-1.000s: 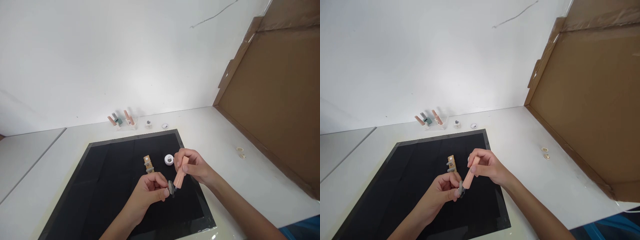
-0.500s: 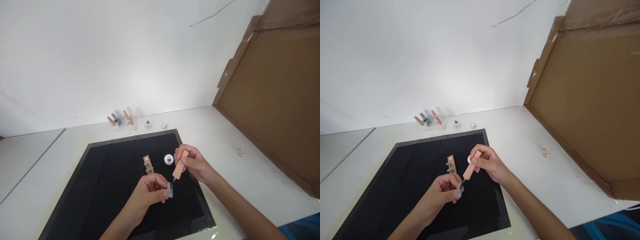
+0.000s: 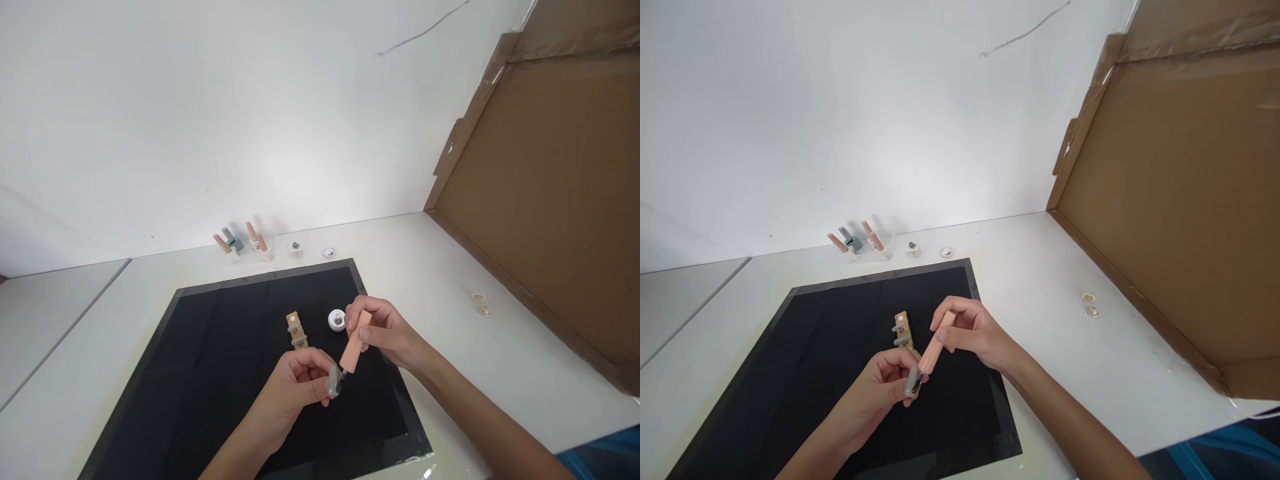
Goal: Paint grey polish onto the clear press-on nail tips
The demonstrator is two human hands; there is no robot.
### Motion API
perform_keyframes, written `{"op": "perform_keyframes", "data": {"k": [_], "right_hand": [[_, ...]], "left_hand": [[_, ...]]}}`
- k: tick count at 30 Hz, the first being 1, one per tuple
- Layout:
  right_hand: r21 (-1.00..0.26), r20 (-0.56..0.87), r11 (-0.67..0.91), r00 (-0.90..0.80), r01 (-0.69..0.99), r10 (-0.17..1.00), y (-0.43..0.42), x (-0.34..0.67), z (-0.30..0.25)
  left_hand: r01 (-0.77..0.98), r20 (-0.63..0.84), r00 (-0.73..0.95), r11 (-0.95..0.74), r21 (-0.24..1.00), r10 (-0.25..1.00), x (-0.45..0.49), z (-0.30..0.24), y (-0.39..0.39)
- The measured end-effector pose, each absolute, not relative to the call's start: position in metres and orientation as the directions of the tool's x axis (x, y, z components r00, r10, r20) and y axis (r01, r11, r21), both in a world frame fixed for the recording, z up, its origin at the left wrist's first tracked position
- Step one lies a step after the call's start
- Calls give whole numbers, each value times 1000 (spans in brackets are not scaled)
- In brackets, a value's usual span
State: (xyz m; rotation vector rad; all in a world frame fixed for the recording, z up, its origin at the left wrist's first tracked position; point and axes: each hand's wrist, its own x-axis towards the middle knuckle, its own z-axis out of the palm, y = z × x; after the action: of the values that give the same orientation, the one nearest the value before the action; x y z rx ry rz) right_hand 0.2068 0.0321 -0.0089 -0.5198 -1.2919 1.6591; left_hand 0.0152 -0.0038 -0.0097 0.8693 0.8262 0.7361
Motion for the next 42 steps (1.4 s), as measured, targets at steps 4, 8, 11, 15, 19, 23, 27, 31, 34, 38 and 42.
{"op": "perform_keyframes", "data": {"k": [4, 8, 11, 15, 19, 23, 27, 31, 34, 38, 42], "right_hand": [[-912, 204, 1, -452, -410, 869, 32, 206, -7], [-904, 205, 5, -423, -427, 883, 33, 205, -5], [-904, 189, 0, -400, -427, 897, 33, 205, -4], [-896, 165, -17, -368, -443, 915, 33, 207, -5], [-874, 167, -25, -349, -485, 922, 34, 208, -4], [-860, 195, -14, -354, -510, 915, 33, 208, -3], [-859, 247, 31, -360, -511, 900, 33, 209, -3], [-876, 271, 75, -357, -477, 894, 32, 209, -2], [-880, 286, 94, -361, -465, 888, 32, 209, -1], [-866, 338, 125, -382, -483, 860, 32, 209, -2], [-850, 378, 136, -407, -510, 832, 33, 209, -5]], "left_hand": [[-219, -299, 497, 452, 865, 814, 15, -12, -3], [-220, -295, 504, 450, 865, 812, 15, -14, -3], [-211, -300, 501, 450, 868, 812, 14, -14, -4], [-208, -308, 504, 460, 863, 807, 14, -14, -5], [-216, -319, 504, 474, 853, 803, 14, -12, -6], [-218, -320, 511, 480, 850, 798, 13, -10, -5], [-237, -330, 519, 504, 831, 788, 12, -10, -5], [-271, -342, 543, 546, 793, 767, 10, -12, -5], [-292, -345, 557, 567, 770, 755, 10, -13, -5], [-333, -366, 549, 598, 729, 752, 12, -13, -4], [-354, -384, 542, 617, 703, 748, 12, -12, -3]]}}
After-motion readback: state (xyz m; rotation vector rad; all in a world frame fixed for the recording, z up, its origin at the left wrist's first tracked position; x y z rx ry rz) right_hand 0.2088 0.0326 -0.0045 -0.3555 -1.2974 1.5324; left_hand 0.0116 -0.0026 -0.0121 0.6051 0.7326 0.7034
